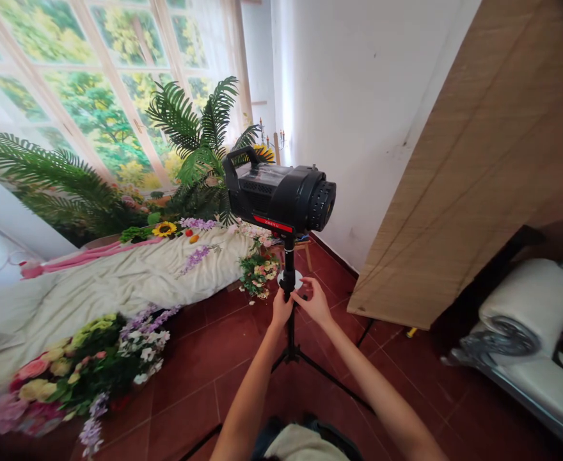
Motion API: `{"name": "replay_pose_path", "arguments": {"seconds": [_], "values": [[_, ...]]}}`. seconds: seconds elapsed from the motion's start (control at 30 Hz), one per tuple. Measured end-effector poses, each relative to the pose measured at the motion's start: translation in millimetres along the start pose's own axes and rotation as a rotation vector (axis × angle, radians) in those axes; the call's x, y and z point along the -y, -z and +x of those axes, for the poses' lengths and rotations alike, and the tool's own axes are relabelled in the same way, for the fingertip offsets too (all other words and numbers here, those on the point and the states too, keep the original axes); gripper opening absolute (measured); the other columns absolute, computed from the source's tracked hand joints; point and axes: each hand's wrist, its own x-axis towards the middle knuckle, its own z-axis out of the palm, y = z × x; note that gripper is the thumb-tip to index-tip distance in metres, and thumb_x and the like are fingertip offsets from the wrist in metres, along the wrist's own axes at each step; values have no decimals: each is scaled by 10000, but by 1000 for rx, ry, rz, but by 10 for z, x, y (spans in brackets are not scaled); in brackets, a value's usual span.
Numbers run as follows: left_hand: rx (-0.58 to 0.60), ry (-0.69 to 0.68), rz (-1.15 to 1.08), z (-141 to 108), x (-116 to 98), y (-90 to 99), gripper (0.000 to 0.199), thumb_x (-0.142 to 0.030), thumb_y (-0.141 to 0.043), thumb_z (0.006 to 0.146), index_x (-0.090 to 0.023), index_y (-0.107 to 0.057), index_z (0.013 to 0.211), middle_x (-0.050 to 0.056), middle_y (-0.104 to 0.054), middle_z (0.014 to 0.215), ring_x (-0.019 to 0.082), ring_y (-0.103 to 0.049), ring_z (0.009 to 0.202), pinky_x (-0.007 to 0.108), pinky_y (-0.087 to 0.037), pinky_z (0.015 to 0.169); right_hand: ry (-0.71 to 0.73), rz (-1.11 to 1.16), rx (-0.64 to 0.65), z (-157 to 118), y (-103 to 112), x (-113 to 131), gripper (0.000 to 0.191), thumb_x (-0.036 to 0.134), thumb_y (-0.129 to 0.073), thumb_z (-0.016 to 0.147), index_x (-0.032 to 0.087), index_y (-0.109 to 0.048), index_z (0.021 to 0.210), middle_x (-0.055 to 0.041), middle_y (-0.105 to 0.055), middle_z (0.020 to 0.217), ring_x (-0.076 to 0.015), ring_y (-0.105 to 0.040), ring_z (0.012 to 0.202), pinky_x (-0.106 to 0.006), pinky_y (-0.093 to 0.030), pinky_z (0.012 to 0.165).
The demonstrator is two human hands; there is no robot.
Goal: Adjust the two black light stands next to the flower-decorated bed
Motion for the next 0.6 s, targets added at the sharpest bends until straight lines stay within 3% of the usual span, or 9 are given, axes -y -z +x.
{"name": "replay_pose_path", "arguments": {"seconds": [0.1, 0.27, 0.4, 0.6], "values": [[-11, -22, -19, 7, 41, -4, 314, -279, -532, 780, -171, -529, 1075, 99, -616, 1091, 191, -582, 985, 343, -441, 879, 46, 37, 39, 219, -198, 128, 546, 324, -689, 645, 207, -471, 1131, -69, -563, 1091, -183, -533, 958, -301, -424, 841], [-22, -42, -13, 8, 87, 12, 329, -254, -525, 768, -164, -525, 1085, 97, -613, 1094, 201, -582, 962, 356, -440, 875, 17, 54, 76, 447, -453, 117, 348, 331, -626, 686, 188, -516, 984, -32, -615, 869, -158, -550, 761, -267, -441, 712], [-35, -43, 42, 22, 107, 27, 332, -229, -521, 760, -159, -533, 1085, 94, -623, 1067, 207, -580, 955, 360, -435, 874, 19, 80, 74, 536, -524, 27, 231, 347, -626, 679, 173, -536, 801, -9, -586, 709, -134, -511, 647, -237, -424, 624], [-37, -25, 84, -2, 16, 38, 354, -275, -522, 783, -161, -524, 1118, 91, -623, 1063, 212, -573, 982, 343, -431, 874, 29, 85, 28, 642, -546, 90, 285, 397, -656, 652, 159, -512, 714, 6, -534, 625, -113, -463, 584, -219, -395, 552]]}}
